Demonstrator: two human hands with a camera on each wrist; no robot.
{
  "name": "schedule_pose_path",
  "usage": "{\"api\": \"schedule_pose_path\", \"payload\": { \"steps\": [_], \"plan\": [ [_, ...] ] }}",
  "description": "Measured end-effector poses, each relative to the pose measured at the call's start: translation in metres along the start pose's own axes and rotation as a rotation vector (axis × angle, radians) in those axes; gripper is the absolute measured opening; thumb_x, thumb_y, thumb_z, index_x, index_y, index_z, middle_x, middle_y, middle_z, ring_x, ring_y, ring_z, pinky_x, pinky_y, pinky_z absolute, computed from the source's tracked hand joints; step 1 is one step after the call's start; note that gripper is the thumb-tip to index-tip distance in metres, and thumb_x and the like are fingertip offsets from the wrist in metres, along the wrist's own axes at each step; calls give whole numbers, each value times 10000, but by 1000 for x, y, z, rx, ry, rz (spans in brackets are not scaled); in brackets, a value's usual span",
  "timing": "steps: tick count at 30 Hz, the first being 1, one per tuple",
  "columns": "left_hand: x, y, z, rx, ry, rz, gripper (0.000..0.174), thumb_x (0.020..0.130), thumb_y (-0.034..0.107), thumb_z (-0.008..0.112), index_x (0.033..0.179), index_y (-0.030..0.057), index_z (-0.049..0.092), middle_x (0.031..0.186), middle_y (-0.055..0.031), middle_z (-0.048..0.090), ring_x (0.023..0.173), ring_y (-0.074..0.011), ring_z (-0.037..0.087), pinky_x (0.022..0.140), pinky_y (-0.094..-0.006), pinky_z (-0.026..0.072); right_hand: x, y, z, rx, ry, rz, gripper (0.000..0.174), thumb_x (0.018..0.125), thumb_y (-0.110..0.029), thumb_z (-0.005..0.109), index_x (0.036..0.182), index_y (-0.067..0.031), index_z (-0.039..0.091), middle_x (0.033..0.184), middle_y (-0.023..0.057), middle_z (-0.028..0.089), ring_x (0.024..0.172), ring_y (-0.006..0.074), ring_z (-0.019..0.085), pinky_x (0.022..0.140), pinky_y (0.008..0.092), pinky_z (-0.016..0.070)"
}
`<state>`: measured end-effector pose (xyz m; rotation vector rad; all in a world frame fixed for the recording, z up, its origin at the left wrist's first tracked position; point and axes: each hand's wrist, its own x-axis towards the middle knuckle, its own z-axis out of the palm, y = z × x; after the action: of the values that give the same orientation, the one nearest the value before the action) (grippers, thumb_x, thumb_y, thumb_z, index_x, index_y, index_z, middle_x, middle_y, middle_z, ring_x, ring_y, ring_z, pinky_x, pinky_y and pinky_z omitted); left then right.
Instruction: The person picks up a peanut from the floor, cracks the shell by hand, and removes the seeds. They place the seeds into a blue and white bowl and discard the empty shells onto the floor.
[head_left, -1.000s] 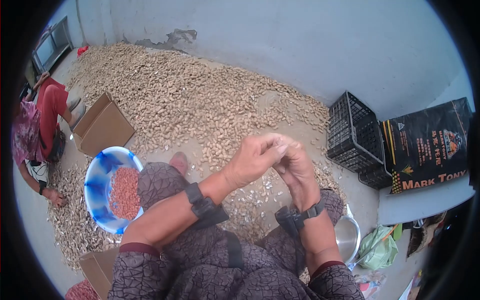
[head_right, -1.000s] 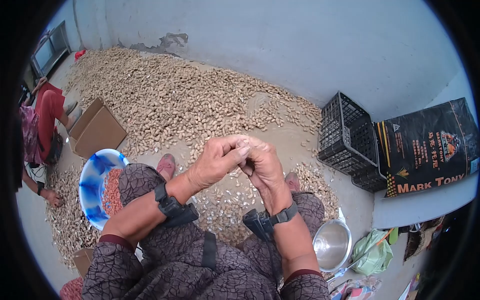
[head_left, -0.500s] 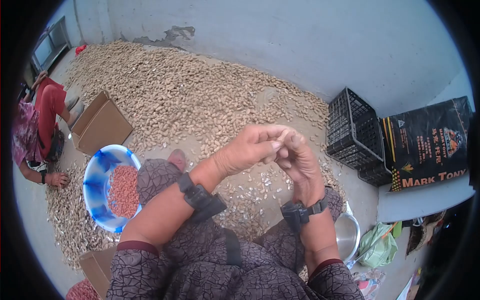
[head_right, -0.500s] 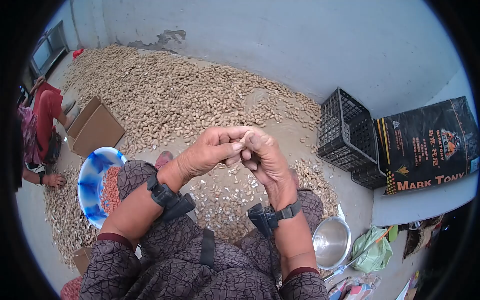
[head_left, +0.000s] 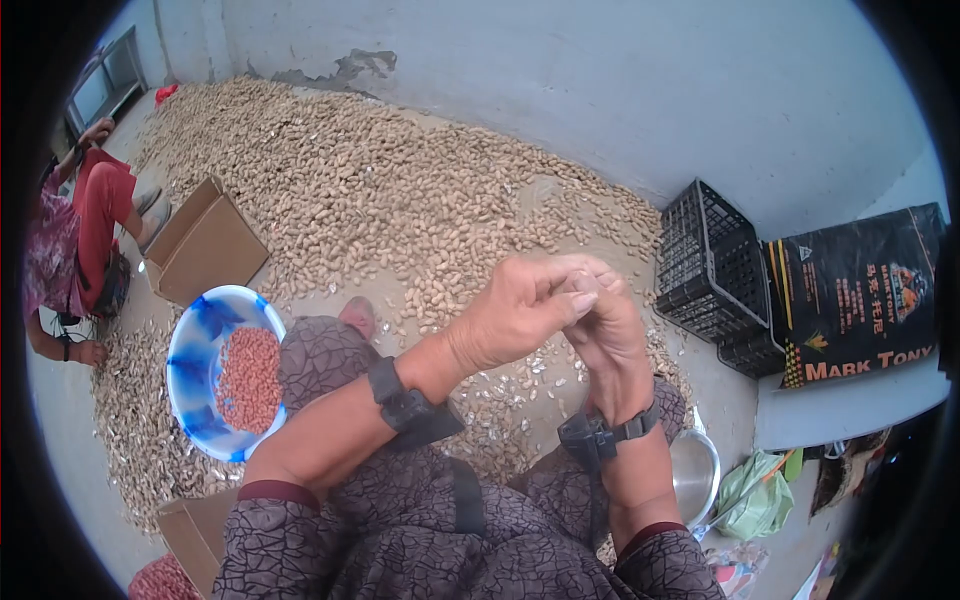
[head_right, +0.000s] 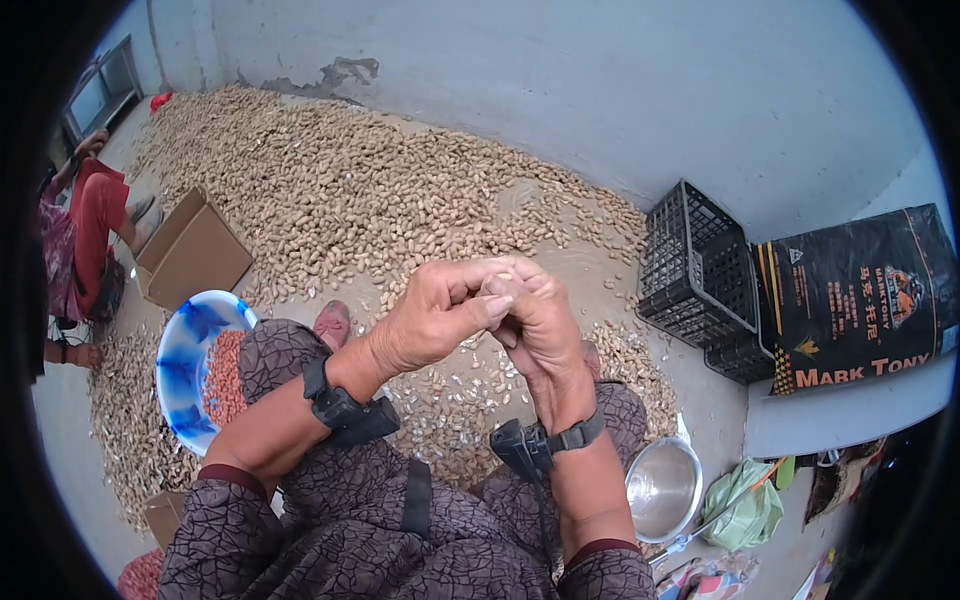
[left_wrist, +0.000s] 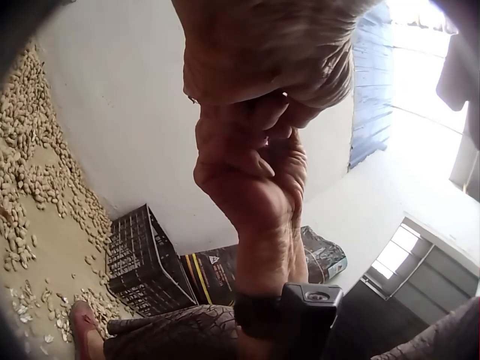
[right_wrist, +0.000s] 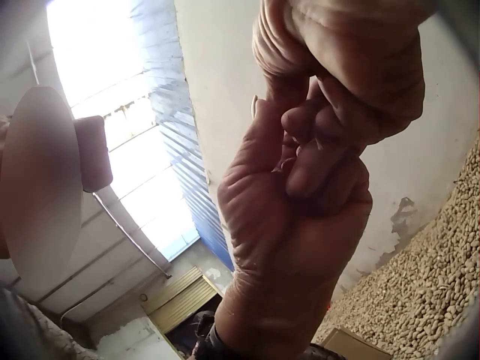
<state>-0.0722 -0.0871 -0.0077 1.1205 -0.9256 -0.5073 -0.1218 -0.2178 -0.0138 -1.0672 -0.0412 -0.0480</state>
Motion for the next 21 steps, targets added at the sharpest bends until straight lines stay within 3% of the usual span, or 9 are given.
{"api": "schedule_pose_path", "payload": {
  "steps": [6,9,11,15,17,19,21],
  "plan": [
    [2,-1,3,71,40,77,298,865,165,478,1086,-31,519,812,-20,564,720,-47,504,636,-197,442,3,-1,0,47,-13,-6,205,794,-167,596,871,17,550,626,14,522,464,38,445,341,146,296],
    [4,-4,0,97,57,66,299,879,174,454,1091,-24,522,762,-5,550,662,-32,476,572,-182,416,6,6,-5,53,-3,-9,220,803,-186,590,878,17,552,620,14,526,454,38,446,337,144,294],
    [5,4,-4,25,6,-60,306,894,186,420,1106,-11,519,693,21,511,585,-15,420,498,-158,354,8,7,-9,70,-7,-30,236,807,-206,590,886,14,556,618,11,529,450,35,447,338,142,294],
    [6,4,-6,-138,9,-146,312,905,195,394,1113,-6,511,644,39,462,531,-12,366,457,-145,299,8,9,-8,33,13,-10,288,809,-264,595,921,0,564,582,-9,535,446,23,442,349,134,295],
    [7,-5,-4,-247,157,-220,313,907,198,396,1113,-10,503,638,37,454,512,-20,357,444,-144,295,10,7,-7,-28,44,-30,301,808,-279,597,931,-6,567,572,-15,537,448,18,442,358,130,292],
    [8,-7,-5,-197,180,-190,313,906,198,396,1110,-14,503,638,38,452,505,-21,352,439,-145,294,11,2,-7,-149,169,-44,272,799,-260,610,914,-17,570,573,-14,542,444,9,425,376,126,278],
    [9,-10,-6,-149,208,-167,315,903,191,404,1128,-7,501,642,37,460,501,-15,355,428,-141,292,10,-4,-7,-175,141,-52,252,795,-248,615,904,-26,572,581,-17,544,441,5,414,382,126,270]
  ]
}}
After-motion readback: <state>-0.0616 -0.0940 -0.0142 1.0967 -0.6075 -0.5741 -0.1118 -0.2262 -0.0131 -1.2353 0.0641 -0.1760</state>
